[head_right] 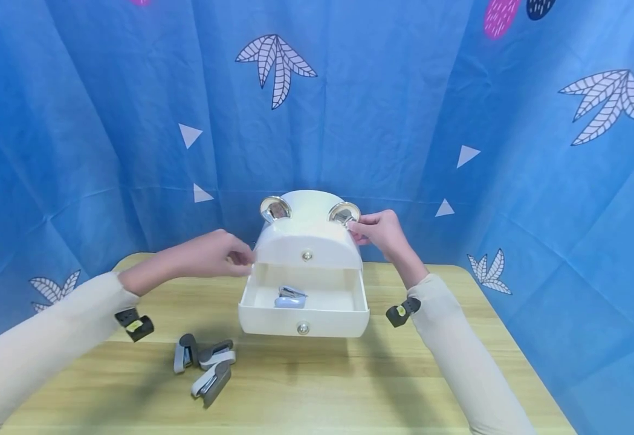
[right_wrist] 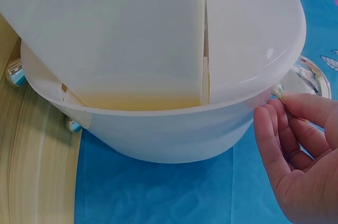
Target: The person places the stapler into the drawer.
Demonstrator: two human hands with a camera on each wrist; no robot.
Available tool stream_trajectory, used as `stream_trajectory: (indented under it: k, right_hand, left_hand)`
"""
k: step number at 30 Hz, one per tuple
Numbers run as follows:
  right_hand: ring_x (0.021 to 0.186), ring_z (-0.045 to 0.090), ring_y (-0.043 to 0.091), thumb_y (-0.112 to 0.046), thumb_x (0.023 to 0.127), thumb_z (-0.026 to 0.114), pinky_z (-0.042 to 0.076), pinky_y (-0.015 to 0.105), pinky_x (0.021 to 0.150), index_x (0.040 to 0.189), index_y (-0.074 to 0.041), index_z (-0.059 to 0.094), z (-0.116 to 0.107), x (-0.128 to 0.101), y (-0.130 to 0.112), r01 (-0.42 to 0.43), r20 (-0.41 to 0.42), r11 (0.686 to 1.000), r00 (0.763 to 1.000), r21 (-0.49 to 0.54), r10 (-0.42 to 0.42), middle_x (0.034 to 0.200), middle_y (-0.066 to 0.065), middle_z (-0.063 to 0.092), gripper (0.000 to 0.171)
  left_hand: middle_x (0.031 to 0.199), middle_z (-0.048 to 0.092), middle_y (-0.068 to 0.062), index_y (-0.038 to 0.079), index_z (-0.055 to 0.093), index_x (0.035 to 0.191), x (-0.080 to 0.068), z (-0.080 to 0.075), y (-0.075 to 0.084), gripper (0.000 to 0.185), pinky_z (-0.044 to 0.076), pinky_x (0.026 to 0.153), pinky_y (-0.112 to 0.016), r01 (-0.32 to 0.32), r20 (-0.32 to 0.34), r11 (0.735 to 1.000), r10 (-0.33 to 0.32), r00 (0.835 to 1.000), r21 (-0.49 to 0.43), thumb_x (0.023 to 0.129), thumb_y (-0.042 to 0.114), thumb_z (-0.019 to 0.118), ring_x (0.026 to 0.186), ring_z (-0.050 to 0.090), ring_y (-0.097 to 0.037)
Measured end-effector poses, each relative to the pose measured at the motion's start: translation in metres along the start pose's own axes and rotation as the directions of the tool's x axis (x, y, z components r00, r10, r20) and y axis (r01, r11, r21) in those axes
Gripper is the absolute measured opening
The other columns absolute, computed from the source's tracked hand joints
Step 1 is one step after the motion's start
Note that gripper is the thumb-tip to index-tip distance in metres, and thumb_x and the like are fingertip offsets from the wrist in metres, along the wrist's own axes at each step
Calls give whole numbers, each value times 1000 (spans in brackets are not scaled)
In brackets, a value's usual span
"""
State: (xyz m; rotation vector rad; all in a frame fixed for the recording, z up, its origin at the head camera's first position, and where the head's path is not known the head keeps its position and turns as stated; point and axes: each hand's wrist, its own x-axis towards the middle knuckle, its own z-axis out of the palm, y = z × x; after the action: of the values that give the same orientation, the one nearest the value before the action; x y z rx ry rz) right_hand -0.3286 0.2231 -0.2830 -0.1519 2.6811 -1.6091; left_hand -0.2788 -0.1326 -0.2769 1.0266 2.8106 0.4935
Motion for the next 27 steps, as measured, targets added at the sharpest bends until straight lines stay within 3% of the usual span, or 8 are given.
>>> stream_trajectory:
  k: [3, 6, 13, 21, 27]
  right_hand:
    - [80, 72, 13, -26, 95, 74, 64, 29, 76, 116, 4, 73, 0, -1, 0, -1, 3, 1000, 1000, -3, 1, 83, 3, 75, 36]
    - [80, 72, 12, -26, 95, 74, 64, 29, 76, 116, 3, 74, -1, -3, -2, -5, 4, 1000, 1000, -3, 5, 83, 3, 75, 36]
    - [81, 71, 13, -27, 94, 74, 64, 29, 77, 117, 2, 73, -3, -4, -5, -12, 0, 1000, 1000, -5, 12, 84, 3, 74, 37]
    - [83, 71, 13, -28, 95, 74, 64, 29, 77, 118, 1, 73, -2, -3, -5, -22, 2, 1000, 1000, -17, 22, 86, 4, 75, 38]
    - [83, 71, 13, -28, 95, 74, 64, 28, 77, 118, 2, 73, -1, -3, -6, -16, 9, 1000, 1000, -12, 17, 85, 3, 75, 38]
  left_hand:
    - [95, 77, -1, 10, 78, 106, -15, 1, -19, 18, 61, 79, -32, 36, 13, 998, -35, 999, -42, 92, 20, 74, 85, 68, -12]
    - [101, 77, -2, 8, 76, 112, -29, 7, -35, 23, 61, 82, -32, 66, 74, 995, -61, 995, -68, 92, 20, 75, 91, 69, -12]
    - [112, 74, -3, 9, 74, 115, -56, 28, -63, 31, 59, 92, -41, 51, 209, 991, -24, 978, -123, 85, 14, 79, 105, 68, -24]
    - [122, 70, 1, 12, 73, 118, -75, 58, -74, 56, 52, 104, -52, 85, 396, 988, -29, 918, -125, 66, -4, 86, 121, 61, -31]
    - [117, 69, 8, 19, 75, 110, -84, 72, -81, 62, 53, 105, -45, 99, 437, 989, -42, 898, -110, 57, -11, 83, 120, 62, -25]
